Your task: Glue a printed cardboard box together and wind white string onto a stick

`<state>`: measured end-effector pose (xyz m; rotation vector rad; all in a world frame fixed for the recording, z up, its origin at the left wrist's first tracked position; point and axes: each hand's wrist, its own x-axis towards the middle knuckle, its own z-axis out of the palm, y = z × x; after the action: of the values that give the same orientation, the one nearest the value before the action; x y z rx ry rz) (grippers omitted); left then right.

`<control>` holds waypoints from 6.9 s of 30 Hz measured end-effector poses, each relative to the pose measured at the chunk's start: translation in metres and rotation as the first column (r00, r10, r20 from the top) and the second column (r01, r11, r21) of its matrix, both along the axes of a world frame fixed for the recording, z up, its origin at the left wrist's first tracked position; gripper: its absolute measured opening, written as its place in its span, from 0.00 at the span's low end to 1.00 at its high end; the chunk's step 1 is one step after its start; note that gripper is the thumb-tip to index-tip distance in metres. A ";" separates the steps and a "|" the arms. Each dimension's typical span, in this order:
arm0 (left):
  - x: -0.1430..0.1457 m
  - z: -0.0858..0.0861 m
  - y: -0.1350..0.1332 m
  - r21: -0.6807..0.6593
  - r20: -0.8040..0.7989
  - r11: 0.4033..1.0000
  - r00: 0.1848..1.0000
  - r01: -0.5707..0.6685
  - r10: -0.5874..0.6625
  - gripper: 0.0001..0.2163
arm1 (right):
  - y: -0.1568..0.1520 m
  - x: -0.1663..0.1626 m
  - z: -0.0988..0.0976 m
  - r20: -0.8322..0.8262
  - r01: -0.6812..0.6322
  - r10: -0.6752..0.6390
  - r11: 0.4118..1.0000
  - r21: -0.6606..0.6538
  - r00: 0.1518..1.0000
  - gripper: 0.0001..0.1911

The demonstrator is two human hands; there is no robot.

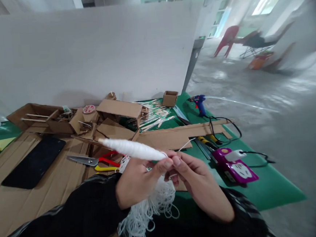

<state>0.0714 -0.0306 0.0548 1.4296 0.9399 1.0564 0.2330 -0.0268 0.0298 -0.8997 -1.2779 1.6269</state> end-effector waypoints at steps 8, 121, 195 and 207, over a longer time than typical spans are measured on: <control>-0.008 -0.003 0.006 -0.164 -0.157 0.978 0.982 -0.130 0.104 0.18 | 0.006 0.001 0.004 0.265 -0.095 0.041 0.977 0.192 0.963 0.17; -0.010 -0.025 -0.003 -0.189 0.006 0.961 0.978 -0.203 0.208 0.16 | 0.006 -0.004 -0.015 0.472 -0.050 -0.229 0.861 0.507 0.852 0.04; -0.014 -0.019 0.001 -0.245 0.142 0.935 0.944 -0.256 0.296 0.20 | 0.003 0.001 -0.016 0.528 -0.055 -0.379 0.772 0.633 0.760 0.03; -0.016 -0.022 0.003 -0.229 0.122 0.934 0.944 -0.275 0.308 0.22 | 0.004 0.003 -0.019 0.543 -0.074 -0.342 0.793 0.605 0.767 0.02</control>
<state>0.0552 -0.0276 0.0332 1.0373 1.1366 1.2286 0.2362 -0.0230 0.0110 -1.1309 -1.9810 0.6801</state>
